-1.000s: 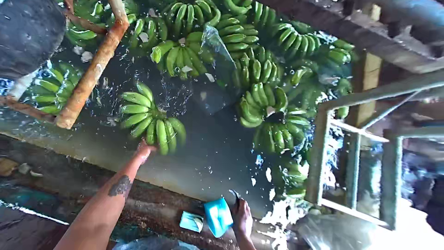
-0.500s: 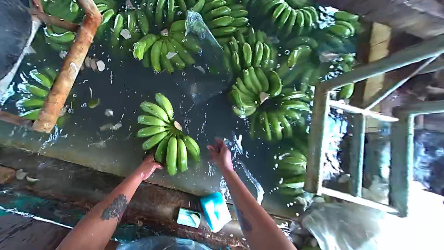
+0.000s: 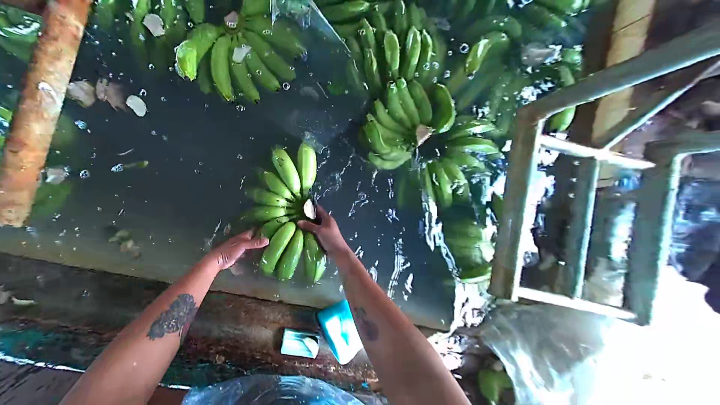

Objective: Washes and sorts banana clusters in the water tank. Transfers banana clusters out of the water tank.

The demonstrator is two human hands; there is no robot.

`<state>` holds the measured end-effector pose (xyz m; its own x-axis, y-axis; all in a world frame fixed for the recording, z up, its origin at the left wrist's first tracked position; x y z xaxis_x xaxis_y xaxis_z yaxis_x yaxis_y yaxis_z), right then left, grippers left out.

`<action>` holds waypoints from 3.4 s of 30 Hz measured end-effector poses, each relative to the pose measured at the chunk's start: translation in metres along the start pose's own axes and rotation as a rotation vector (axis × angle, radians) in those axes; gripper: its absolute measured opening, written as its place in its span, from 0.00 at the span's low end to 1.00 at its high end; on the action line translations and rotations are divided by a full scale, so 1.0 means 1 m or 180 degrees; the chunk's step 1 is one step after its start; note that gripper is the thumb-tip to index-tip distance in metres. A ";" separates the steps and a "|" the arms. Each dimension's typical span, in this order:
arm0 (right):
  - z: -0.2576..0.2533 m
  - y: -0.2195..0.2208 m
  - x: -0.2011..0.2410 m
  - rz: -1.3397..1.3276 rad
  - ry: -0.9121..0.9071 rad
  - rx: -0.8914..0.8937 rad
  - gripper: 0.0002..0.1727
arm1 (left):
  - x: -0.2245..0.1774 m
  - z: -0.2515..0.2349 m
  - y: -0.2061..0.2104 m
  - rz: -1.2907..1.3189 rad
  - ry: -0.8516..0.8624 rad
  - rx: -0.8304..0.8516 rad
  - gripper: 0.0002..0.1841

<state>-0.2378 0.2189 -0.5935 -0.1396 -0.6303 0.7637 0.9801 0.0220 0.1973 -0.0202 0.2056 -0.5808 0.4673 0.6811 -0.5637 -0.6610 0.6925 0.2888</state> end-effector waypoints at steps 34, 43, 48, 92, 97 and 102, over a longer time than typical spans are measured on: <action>0.007 -0.012 0.093 0.2781 0.0789 -0.0528 0.17 | -0.057 0.036 0.013 -0.1566 0.0332 -0.1916 0.43; 0.073 -0.034 0.136 0.2752 0.0278 -0.0084 0.17 | -0.080 0.020 -0.021 -0.2052 0.0766 -0.1458 0.38; 0.010 -0.110 0.156 0.3420 0.0223 -0.0488 0.44 | -0.112 0.023 -0.025 -0.2606 0.0759 -0.1315 0.37; 0.220 0.009 -0.051 0.2587 0.0897 -0.0183 0.29 | 0.041 0.003 -0.009 0.1572 0.0627 -0.2540 0.43; 0.104 0.004 0.019 0.1841 0.0042 0.0065 0.39 | 0.032 0.006 -0.014 0.1649 0.1437 -0.2399 0.48; -0.010 0.046 0.046 0.2458 0.0311 0.0052 0.30 | -0.018 0.004 0.002 -0.0419 0.0760 -0.2031 0.26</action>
Point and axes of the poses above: each hand's wrist, its own z-axis away from the middle knuckle, its own y-axis out of the palm, x = y × z, the point moved 9 cm from there along -z, towards the middle knuckle, and after that the axes turned 12 degrees about x, right-handed, at the moved point
